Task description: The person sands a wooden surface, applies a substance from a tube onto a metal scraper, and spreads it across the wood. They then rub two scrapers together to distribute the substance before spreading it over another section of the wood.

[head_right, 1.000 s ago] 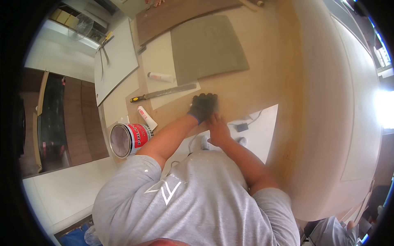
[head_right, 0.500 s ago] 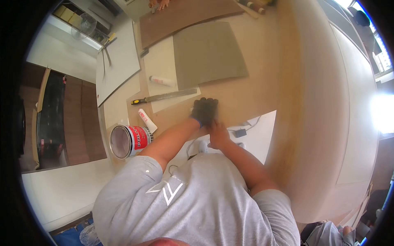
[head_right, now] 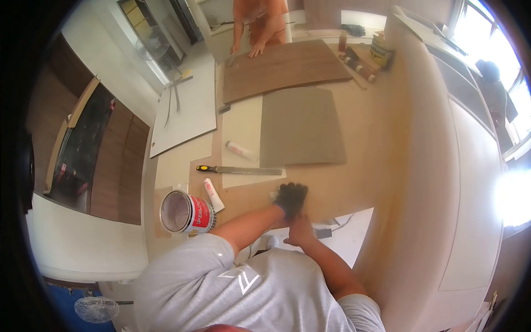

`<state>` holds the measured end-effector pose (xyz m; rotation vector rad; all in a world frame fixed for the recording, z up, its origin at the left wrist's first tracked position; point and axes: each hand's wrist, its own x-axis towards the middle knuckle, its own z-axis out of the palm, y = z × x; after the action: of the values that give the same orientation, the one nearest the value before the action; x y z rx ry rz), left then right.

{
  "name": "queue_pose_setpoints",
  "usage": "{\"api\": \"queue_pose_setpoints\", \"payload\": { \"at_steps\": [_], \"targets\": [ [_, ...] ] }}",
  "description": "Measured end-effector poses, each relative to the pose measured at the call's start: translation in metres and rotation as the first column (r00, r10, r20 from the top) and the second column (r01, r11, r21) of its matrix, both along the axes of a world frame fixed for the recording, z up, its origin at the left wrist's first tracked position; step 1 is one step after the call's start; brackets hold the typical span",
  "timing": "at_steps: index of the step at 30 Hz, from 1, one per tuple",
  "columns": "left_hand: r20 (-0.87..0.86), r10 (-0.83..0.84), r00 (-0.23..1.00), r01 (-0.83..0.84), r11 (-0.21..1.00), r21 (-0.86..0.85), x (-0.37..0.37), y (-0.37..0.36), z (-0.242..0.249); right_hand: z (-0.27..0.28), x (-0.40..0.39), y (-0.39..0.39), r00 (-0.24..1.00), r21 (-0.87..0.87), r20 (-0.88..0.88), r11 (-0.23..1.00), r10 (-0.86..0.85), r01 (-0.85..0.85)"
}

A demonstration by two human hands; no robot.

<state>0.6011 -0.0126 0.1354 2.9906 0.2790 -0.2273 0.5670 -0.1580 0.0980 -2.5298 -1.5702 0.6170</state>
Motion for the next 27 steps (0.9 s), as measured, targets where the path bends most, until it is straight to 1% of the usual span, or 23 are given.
{"api": "queue_pose_setpoints", "payload": {
  "at_steps": [1, 4, 7, 10, 11, 12, 14, 17, 20, 23, 26, 27],
  "targets": [
    [0.023, 0.005, 1.000, -0.005, 1.000, -0.005, 0.002, 0.000, 0.001, -0.002, -0.006, -0.003, 1.000, -0.012, -0.005, 1.000, -0.004, 0.004],
    [-0.103, -0.050, 0.993, 0.051, 0.999, 0.001, -0.005, -0.003, 0.010, 0.000, 0.003, -0.004, 0.995, -0.041, -0.095, 0.999, 0.011, -0.015],
    [-0.121, -0.001, 0.993, -0.002, 1.000, -0.024, -0.017, -0.011, 0.003, 0.020, 0.002, -0.004, 0.998, 0.010, -0.026, 0.999, 0.052, -0.051],
    [0.011, 0.018, 1.000, -0.018, 1.000, 0.013, 0.007, -0.003, -0.009, -0.003, 0.001, -0.005, 0.999, 0.008, -0.020, 0.999, 0.038, -0.038],
    [-0.059, 0.047, 0.997, -0.048, 0.998, -0.028, 0.017, -0.001, -0.008, 0.004, 0.002, -0.004, 0.999, 0.004, -0.015, 0.999, 0.051, -0.051],
    [-0.080, 0.009, 0.997, -0.013, 0.999, -0.048, 0.009, 0.000, -0.003, 0.011, 0.003, -0.002, 0.998, -0.008, -0.019, 0.998, 0.060, -0.060],
    [-0.154, -0.073, 0.985, 0.069, 0.997, -0.031, -0.021, -0.005, 0.012, 0.010, 0.004, 0.003, 0.993, -0.162, -0.104, 0.984, 0.051, -0.068],
    [-0.155, -0.110, 0.982, 0.113, 0.993, 0.012, -0.034, -0.010, 0.022, 0.006, -0.001, -0.002, 0.999, -0.082, -0.026, 0.996, 0.021, -0.023],
    [-0.206, -0.069, 0.976, 0.069, 0.998, -0.007, -0.005, -0.005, 0.031, 0.006, -0.002, -0.003, 0.998, -0.053, -0.059, 0.999, -0.003, 0.000],
    [-0.151, -0.064, 0.986, 0.061, 0.998, -0.031, -0.022, -0.004, 0.012, 0.017, 0.001, -0.001, 0.998, -0.073, -0.070, 0.997, -0.003, -0.002],
    [-0.173, -0.064, 0.983, 0.066, 0.998, 0.006, -0.028, -0.001, 0.004, 0.016, -0.001, 0.001, 0.998, -0.145, -0.050, 0.989, 0.027, -0.034],
    [-0.158, -0.046, 0.986, 0.047, 0.999, 0.004, -0.023, 0.000, 0.001, 0.013, -0.003, 0.000, 0.998, -0.113, -0.059, 0.993, 0.013, -0.020]
  ]
}}
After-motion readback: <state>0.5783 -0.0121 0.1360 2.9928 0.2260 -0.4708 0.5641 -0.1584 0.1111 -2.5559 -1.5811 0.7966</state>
